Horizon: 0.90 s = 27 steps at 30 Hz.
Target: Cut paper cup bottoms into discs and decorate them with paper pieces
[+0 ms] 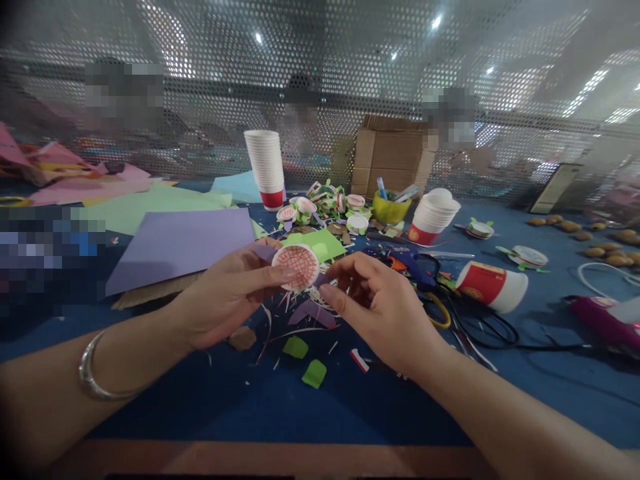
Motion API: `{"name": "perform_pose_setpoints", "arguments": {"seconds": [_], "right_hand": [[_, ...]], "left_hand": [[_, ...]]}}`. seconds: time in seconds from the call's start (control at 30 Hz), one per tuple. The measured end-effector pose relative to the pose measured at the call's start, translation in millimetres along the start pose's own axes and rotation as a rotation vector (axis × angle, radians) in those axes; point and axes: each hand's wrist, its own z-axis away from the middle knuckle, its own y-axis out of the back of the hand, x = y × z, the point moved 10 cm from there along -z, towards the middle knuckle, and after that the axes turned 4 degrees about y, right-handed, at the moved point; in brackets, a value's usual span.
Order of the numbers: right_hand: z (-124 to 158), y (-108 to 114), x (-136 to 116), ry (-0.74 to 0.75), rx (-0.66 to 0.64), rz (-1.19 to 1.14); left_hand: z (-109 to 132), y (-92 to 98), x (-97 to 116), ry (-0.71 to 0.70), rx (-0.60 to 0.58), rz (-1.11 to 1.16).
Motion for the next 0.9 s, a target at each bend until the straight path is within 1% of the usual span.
{"name": "perform_pose_setpoints", "arguments": {"seconds": [0.1,0.17,0.27,0.4,0.5,0.57,0.73,0.9], "right_hand": [[-1,-3,-1,-0.009,-0.041,-0.015],[-2,-3,2,-0.034,-0.045,-0.031],[-2,-2,7,-0.065,-0.038,-0.055],[-2,-8,8,-0.075,-0.080,-0.059],[-2,-11,4,-0.063,-0.112,-0.060],[-1,-11,4,-0.065,-0.105,-0.053],[0,-10,4,-0.067,-0.107,-0.040],[-1,-6,1,-0.046,-0.071,-0.021]], "left_hand": [[2,-0.1,0,-0.008,-0.006,-0.006],[2,0.3,-1,0.004,-0.009,-0.017],[2,4.1,-3,0.025,0.022,-0.022],[1,6.2,-6,0.052,0.038,0.039],[0,0.5,-9,0.077,-0.011,0.059],[0,-2.8,-10,0.090,-0.032,0.052],[1,1.7,-9,0.054,0.021,-0.061],[0,6.9,-5,0.015,0.042,-0.054]]}}
